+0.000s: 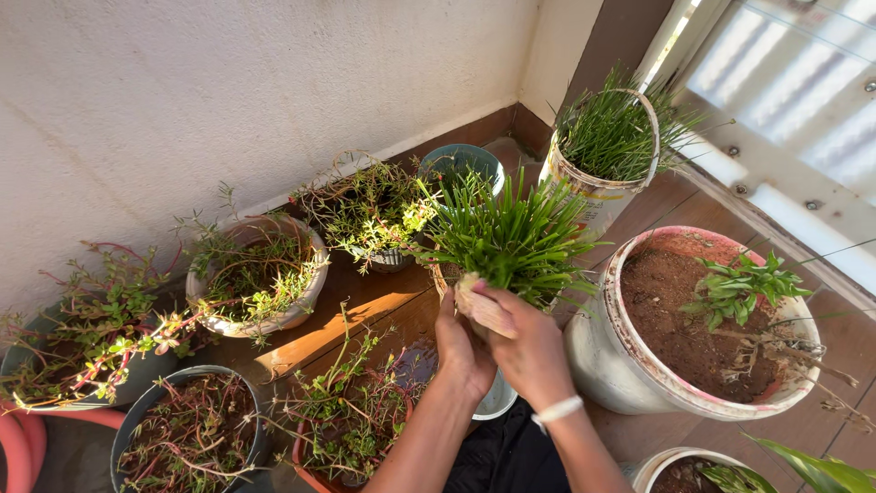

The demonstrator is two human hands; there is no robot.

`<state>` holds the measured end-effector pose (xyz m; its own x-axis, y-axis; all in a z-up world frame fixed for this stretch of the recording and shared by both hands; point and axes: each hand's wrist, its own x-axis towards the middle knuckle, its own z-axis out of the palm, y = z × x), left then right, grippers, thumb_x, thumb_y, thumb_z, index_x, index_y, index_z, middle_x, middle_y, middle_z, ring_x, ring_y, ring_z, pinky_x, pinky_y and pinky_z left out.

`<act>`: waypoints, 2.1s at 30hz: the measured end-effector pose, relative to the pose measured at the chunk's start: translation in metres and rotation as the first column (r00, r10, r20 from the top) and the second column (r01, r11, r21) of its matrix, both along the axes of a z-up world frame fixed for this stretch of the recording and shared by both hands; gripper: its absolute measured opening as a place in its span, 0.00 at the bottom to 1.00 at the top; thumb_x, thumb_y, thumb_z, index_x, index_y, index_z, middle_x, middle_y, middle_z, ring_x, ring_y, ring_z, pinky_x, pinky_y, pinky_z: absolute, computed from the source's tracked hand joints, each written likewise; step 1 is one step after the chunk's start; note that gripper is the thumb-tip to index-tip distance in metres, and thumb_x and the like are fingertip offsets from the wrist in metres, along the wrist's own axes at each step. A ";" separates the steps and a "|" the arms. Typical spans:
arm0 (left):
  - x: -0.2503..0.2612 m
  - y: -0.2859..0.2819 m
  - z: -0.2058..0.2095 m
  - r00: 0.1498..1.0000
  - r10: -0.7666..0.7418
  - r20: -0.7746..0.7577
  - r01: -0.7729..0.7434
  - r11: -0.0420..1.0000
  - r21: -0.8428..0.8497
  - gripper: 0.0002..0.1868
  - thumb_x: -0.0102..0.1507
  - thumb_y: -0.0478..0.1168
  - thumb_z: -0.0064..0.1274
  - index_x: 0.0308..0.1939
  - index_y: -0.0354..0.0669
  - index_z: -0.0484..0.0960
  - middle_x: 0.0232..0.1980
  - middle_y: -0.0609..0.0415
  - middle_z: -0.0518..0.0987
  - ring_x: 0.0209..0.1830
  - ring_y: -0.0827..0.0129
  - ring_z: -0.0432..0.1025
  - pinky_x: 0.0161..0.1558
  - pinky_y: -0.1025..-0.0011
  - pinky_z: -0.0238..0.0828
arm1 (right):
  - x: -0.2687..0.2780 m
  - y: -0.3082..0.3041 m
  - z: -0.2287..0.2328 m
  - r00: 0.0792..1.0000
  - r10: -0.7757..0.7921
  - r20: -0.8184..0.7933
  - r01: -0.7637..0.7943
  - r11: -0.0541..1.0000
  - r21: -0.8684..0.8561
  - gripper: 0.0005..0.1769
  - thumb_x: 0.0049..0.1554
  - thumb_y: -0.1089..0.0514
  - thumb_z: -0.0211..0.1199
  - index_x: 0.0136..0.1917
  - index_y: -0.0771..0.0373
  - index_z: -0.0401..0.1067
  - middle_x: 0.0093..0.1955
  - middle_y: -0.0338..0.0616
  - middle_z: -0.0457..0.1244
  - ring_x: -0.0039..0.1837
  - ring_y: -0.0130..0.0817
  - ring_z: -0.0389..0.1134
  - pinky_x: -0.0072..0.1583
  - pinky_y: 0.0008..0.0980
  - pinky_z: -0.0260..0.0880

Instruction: The person sits on the floor and uses a cloth to wipe the leaves of several potted plants. They pick up a cloth, unfold it, and then proceed to wipe the leaves of a grassy plant and other nearby potted plants.

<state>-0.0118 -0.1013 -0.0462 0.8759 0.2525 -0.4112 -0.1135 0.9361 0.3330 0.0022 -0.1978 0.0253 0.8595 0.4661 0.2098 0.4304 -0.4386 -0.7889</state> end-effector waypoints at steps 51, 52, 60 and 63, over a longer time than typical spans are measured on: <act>-0.002 0.007 0.012 0.997 -0.060 -0.047 0.059 0.998 -0.023 0.55 0.62 0.77 0.27 0.76 0.36 0.56 0.75 0.45 0.65 0.72 0.57 0.61 0.73 0.58 0.50 | 0.018 -0.047 0.042 0.997 -0.018 0.078 0.016 1.000 0.023 0.27 0.49 0.66 0.66 0.62 0.53 0.75 0.56 0.47 0.72 0.55 0.41 0.76 0.57 0.35 0.73; -0.004 0.005 0.014 0.996 -0.063 -0.060 0.062 0.998 -0.025 0.54 0.61 0.77 0.27 0.76 0.37 0.57 0.75 0.45 0.65 0.72 0.57 0.61 0.73 0.58 0.50 | 0.021 -0.048 0.049 0.994 -0.068 0.088 0.066 0.997 0.031 0.28 0.49 0.67 0.66 0.63 0.53 0.75 0.56 0.47 0.72 0.55 0.42 0.76 0.57 0.35 0.73; -0.006 0.006 0.020 0.997 -0.075 0.011 0.076 0.996 -0.041 0.55 0.63 0.76 0.27 0.73 0.29 0.64 0.69 0.37 0.71 0.69 0.51 0.65 0.71 0.55 0.56 | 0.017 -0.015 0.012 0.991 0.122 0.052 -0.106 0.964 -0.243 0.28 0.48 0.64 0.68 0.63 0.50 0.76 0.55 0.46 0.72 0.53 0.44 0.75 0.56 0.36 0.73; -0.018 0.012 0.025 0.991 -0.064 -0.119 0.061 0.998 -0.032 0.53 0.65 0.75 0.28 0.71 0.29 0.65 0.68 0.37 0.72 0.68 0.53 0.66 0.72 0.57 0.55 | 0.020 -0.035 0.013 0.976 0.174 -0.130 -0.182 0.982 -0.054 0.29 0.47 0.65 0.68 0.63 0.56 0.75 0.53 0.45 0.73 0.53 0.37 0.75 0.56 0.33 0.73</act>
<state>-0.0294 -0.0895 -0.0210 0.8336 0.1857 -0.5203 -0.0155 0.9493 0.3140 0.0223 -0.2325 0.0381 0.7790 0.6230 0.0709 0.4067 -0.4160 -0.8133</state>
